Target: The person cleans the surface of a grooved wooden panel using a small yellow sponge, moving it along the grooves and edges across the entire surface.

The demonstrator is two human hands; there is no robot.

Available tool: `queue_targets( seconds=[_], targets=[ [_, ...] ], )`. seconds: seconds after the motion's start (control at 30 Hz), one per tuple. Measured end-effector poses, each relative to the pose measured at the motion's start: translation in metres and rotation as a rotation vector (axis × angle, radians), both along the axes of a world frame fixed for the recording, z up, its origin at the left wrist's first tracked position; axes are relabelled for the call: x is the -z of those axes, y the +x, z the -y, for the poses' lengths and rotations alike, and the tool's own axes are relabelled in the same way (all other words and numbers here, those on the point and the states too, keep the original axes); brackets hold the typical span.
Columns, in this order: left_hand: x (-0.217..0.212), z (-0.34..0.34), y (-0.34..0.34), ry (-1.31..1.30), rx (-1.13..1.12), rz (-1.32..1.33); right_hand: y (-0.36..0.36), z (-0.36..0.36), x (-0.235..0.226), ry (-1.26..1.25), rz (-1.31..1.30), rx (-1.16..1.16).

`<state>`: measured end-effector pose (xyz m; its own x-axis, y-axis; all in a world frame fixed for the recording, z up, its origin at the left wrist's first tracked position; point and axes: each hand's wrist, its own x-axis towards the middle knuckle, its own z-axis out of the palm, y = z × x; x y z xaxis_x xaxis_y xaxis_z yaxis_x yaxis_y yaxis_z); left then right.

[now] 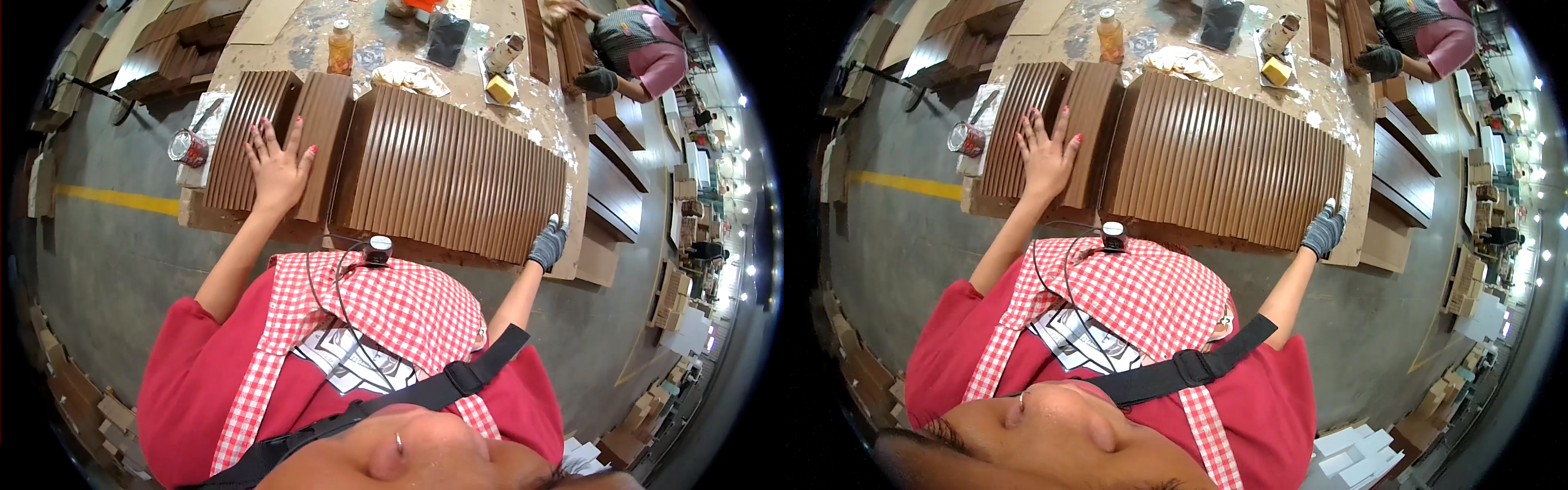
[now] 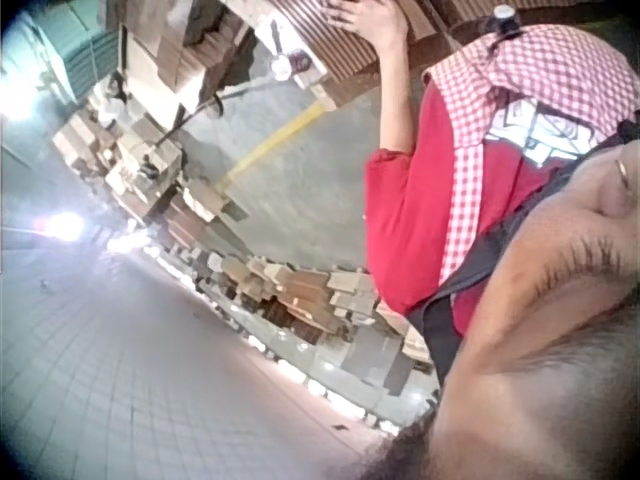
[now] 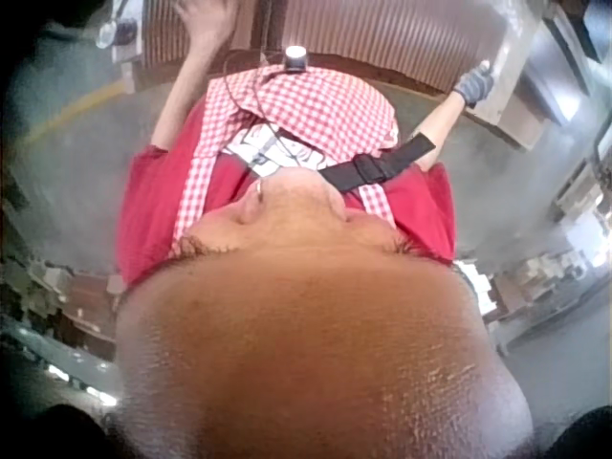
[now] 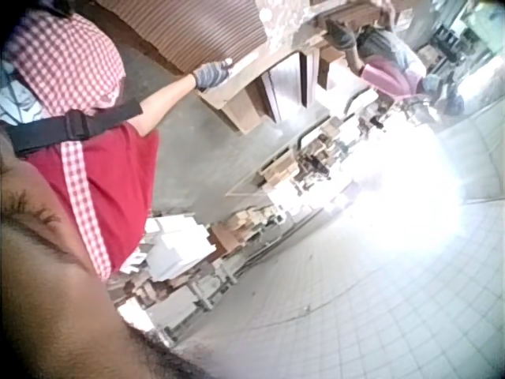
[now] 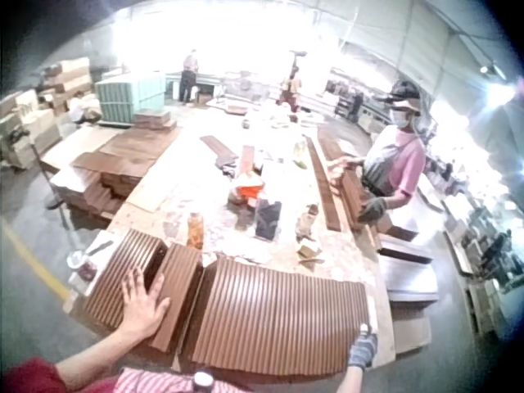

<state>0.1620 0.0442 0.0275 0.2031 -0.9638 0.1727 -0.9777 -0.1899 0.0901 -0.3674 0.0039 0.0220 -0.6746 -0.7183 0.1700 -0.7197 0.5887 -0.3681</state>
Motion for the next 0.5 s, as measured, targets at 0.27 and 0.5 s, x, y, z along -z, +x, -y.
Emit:
queue_targets(
  seconds=[0.27, 0.5],
  targets=[
    [0.015, 0.002, -0.033, -0.011, 0.052, -0.181, 0.012, -0.005, -0.002, 0.003, 0.05, 0.003],
    [0.011, -0.01, 0.034, -0.131, -0.082, -0.105, 0.008, -0.006, 0.004, 0.006, 0.035, 0.003]
  ],
)
